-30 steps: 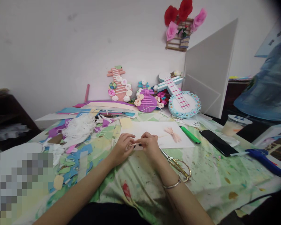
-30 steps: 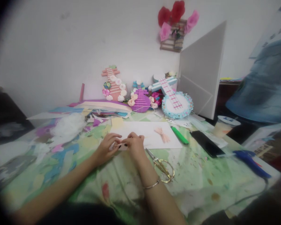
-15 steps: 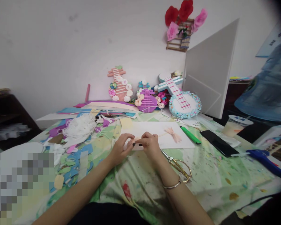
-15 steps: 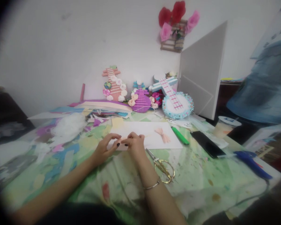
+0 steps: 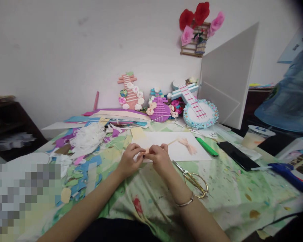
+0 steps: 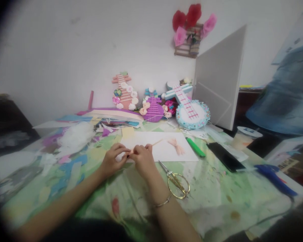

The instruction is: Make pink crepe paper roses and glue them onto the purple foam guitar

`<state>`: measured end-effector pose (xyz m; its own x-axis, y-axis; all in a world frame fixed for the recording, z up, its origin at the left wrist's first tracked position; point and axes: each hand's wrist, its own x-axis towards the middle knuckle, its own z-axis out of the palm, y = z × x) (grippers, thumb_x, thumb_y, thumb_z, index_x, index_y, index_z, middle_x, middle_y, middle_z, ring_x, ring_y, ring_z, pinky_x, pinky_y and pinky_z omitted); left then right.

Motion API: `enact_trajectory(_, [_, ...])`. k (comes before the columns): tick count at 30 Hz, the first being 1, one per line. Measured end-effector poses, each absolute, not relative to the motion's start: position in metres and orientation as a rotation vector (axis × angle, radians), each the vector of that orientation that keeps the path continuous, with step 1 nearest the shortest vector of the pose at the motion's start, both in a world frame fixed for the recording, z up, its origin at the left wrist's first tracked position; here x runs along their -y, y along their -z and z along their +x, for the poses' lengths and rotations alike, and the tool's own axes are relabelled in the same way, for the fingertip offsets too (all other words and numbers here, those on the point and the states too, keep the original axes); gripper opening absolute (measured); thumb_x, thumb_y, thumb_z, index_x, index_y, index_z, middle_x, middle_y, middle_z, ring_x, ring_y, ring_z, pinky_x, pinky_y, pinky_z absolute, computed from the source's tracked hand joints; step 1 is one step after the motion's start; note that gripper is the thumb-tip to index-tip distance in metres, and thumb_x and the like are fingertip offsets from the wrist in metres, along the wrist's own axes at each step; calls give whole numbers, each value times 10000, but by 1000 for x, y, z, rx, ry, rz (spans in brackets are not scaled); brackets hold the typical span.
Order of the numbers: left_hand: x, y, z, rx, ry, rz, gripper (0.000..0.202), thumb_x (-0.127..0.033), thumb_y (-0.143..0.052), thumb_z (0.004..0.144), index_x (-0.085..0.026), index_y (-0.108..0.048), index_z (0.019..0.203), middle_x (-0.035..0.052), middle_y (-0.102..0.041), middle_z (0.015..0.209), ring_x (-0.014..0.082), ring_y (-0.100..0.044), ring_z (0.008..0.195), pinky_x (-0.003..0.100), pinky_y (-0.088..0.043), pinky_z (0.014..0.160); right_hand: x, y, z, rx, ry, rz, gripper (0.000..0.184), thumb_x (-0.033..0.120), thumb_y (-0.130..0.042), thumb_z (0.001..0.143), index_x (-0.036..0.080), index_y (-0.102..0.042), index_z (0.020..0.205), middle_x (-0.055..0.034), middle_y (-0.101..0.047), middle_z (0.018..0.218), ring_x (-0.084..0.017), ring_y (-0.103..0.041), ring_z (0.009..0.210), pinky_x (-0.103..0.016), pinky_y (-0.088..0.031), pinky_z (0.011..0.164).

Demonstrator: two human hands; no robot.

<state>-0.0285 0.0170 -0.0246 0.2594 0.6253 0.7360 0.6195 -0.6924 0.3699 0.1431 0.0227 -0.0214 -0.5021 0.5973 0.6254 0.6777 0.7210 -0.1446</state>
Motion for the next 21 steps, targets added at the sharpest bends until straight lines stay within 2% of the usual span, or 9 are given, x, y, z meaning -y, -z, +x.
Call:
enact_trajectory(5, [-15, 23, -29, -1134, -1370, 2465, 230, -87, -507, 766, -178, -641, 930, 50, -554, 843, 152, -550, 780, 285, -474, 702, -22, 21, 142, 2285, 216, -945, 210, 167, -516, 888, 267, -700, 887, -11, -566, 806, -132, -451, 808, -343, -181, 752])
enact_trajectory(16, [-16, 23, -28, -1080, -1304, 2439, 265, -56, -469, 753, -172, -642, 916, 65, -590, 884, 162, -575, 825, 291, -491, 741, -22, 22, 143, 2293, 204, -924, 213, 136, -501, 883, 242, -685, 871, -11, -589, 808, -132, -475, 815, -346, -192, 797])
enact_trajectory(21, [-18, 20, -27, -1110, -1290, 2397, 184, -90, -489, 781, -167, -654, 801, 44, -597, 785, 144, -574, 753, 261, -474, 681, -22, 20, 144, 2295, 203, -907, 246, 86, -458, 880, 229, -648, 942, -11, -603, 802, -132, -489, 795, -329, -209, 813])
